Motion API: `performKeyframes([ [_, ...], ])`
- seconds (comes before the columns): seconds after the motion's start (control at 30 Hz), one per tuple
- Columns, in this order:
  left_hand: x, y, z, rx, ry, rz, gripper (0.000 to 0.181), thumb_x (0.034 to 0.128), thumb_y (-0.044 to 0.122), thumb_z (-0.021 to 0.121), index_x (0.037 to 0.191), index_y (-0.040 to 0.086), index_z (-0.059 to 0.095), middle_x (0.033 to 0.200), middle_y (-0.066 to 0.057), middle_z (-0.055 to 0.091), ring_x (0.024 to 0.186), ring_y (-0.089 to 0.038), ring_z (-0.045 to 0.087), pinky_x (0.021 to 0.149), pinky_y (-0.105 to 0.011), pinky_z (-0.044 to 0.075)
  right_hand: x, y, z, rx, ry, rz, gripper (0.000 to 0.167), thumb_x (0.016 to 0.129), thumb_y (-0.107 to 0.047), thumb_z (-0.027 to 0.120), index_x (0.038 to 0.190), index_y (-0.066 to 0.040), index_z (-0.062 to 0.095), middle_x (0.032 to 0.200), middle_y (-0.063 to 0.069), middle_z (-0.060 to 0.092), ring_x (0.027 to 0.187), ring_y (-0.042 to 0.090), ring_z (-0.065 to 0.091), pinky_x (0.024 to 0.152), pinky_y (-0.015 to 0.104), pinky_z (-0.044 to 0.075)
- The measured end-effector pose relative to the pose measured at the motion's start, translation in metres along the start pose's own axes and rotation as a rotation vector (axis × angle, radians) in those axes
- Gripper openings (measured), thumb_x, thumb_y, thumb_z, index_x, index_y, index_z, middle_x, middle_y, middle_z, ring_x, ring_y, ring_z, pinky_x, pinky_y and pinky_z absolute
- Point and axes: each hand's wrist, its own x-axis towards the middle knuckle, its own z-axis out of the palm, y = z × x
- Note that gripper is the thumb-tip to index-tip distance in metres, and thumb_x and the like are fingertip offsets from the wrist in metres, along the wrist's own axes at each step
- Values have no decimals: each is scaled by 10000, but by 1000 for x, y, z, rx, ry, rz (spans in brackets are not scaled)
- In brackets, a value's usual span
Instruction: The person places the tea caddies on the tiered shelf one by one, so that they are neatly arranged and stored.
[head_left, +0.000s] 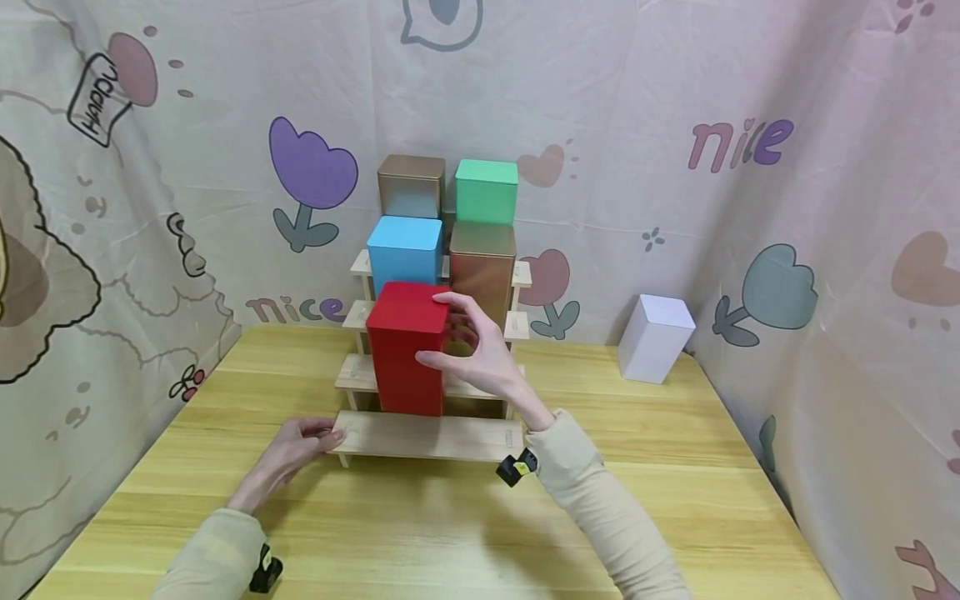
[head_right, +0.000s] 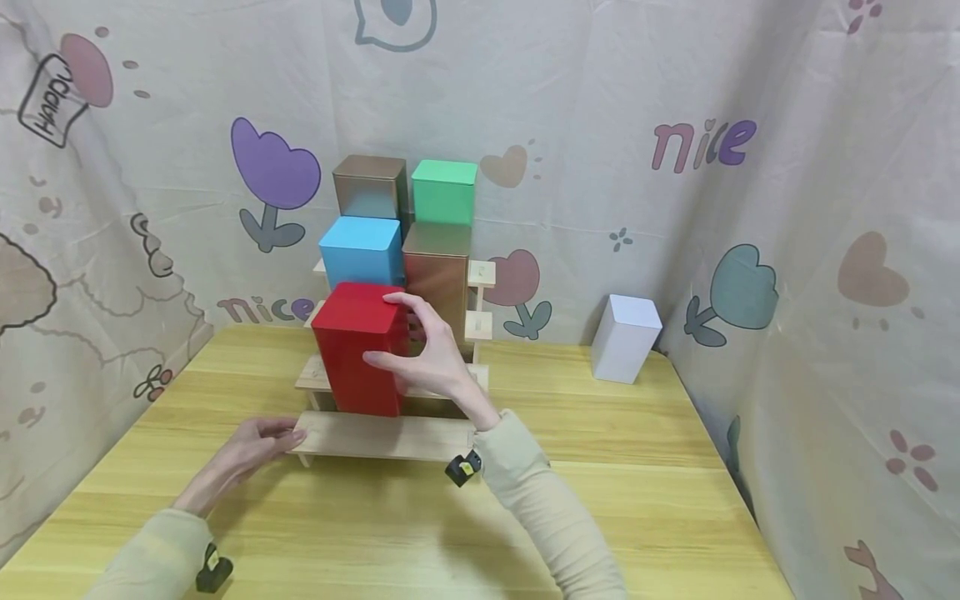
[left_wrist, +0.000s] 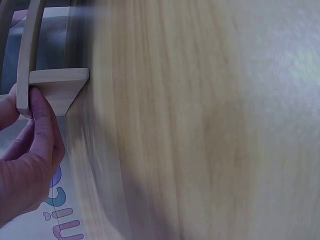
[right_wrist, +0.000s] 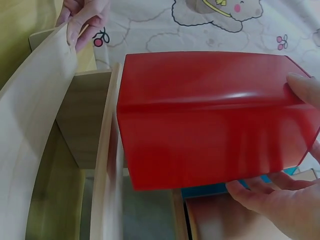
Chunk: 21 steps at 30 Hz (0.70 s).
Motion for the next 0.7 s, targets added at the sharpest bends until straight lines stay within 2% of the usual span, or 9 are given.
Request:
performKeyframes([
  [0.37, 1, -2, 0, 10, -1, 15, 526, 991, 90, 611, 1359, -235, 424, 1213, -285, 667, 929, -55, 646, 817, -229, 585, 3, 3, 8, 8, -11, -14, 731, 785, -136, 809, 1422, -237, 464, 1374, 69, 538, 1223, 307, 542, 1031, 590, 516],
  [0.7, 0, 1, 2, -12, 10, -10, 537, 995, 74, 597, 1370, -252, 392, 1229, -330, 627, 935, -75, 653, 822, -216, 594, 6, 10, 14, -17, -10, -12, 718, 795, -158, 811, 1418, -239, 463, 1373, 62, 540, 1228, 311, 553, 1022, 524, 542],
])
